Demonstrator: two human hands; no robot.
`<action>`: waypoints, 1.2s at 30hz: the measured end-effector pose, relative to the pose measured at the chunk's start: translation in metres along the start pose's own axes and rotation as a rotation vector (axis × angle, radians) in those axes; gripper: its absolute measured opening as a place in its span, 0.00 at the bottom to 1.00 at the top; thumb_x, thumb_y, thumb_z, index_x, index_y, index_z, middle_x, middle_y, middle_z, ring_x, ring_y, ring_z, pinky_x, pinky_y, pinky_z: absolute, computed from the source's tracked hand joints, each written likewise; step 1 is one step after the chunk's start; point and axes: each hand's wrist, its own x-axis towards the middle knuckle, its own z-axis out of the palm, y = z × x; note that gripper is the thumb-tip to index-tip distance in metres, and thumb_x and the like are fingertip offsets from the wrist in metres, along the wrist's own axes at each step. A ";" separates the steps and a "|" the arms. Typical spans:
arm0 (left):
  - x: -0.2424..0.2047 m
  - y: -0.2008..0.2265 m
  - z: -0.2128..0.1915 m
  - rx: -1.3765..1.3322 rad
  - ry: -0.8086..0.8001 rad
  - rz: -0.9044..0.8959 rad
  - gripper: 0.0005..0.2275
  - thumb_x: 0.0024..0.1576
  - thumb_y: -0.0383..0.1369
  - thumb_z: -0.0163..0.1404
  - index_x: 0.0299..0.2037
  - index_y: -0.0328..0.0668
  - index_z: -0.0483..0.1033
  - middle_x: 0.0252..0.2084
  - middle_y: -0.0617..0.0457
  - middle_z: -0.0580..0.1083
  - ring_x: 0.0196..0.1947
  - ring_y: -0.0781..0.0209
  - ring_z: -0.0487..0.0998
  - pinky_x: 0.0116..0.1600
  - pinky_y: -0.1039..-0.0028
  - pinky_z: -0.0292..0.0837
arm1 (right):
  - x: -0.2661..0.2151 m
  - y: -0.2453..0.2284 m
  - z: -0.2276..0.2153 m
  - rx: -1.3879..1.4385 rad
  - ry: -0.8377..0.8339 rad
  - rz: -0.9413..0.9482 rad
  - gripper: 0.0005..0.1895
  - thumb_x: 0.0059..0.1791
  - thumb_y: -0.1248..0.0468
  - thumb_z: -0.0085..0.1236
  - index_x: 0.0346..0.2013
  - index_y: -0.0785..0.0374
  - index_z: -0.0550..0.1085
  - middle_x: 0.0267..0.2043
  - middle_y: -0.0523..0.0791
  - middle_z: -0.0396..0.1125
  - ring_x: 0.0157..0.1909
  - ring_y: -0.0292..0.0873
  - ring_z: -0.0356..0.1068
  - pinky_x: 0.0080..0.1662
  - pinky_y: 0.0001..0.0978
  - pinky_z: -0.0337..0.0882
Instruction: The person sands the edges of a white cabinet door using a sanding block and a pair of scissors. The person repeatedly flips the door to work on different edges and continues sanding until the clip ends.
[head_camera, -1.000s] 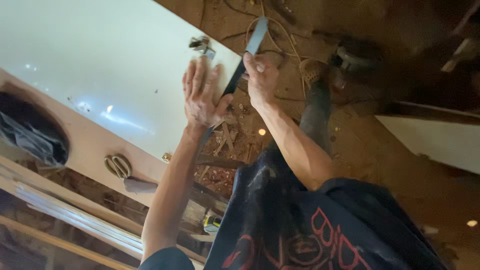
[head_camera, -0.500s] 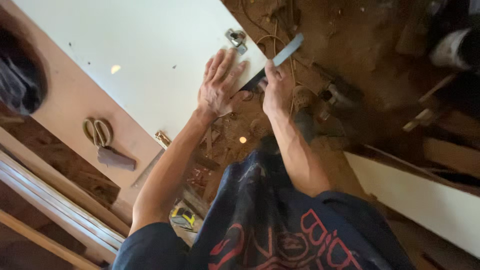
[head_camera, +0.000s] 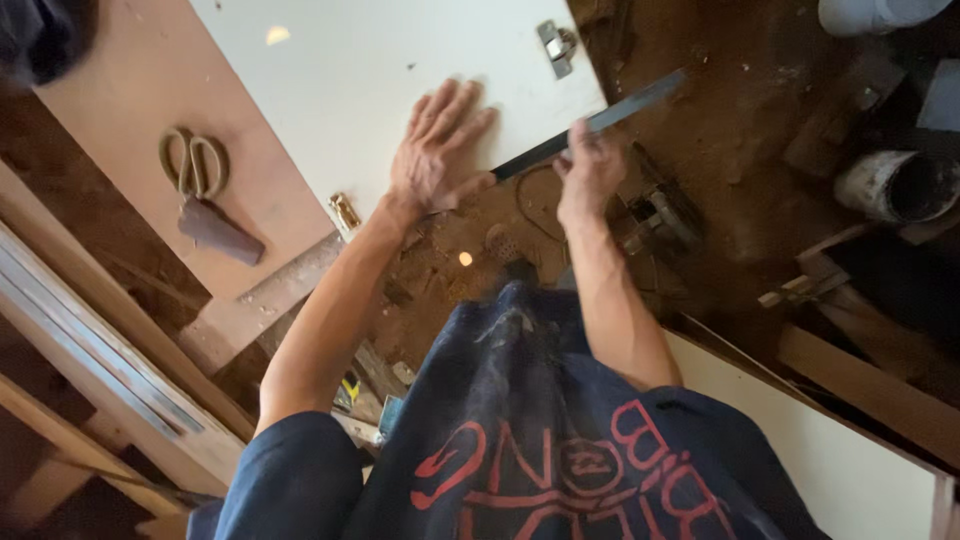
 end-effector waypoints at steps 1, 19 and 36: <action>-0.009 -0.002 0.000 0.007 0.025 -0.009 0.43 0.56 0.60 0.61 0.78 0.59 0.52 0.80 0.47 0.45 0.79 0.47 0.40 0.78 0.50 0.34 | -0.008 0.011 0.004 0.007 -0.028 0.007 0.18 0.47 0.50 0.64 0.38 0.61 0.71 0.32 0.41 0.69 0.30 0.35 0.69 0.29 0.27 0.76; -0.027 -0.020 0.014 0.045 0.024 -0.016 0.45 0.55 0.63 0.57 0.79 0.61 0.48 0.81 0.48 0.42 0.81 0.49 0.39 0.80 0.53 0.33 | -0.016 0.002 0.007 -0.031 0.054 -0.053 0.21 0.47 0.48 0.66 0.38 0.61 0.72 0.29 0.39 0.67 0.25 0.31 0.65 0.25 0.22 0.68; -0.029 -0.016 0.002 0.024 0.037 -0.012 0.45 0.51 0.59 0.59 0.76 0.61 0.49 0.80 0.52 0.45 0.79 0.50 0.43 0.79 0.55 0.38 | 0.039 0.001 -0.017 -0.019 0.194 -0.142 0.18 0.44 0.60 0.71 0.42 0.61 0.73 0.37 0.44 0.73 0.31 0.38 0.69 0.29 0.30 0.69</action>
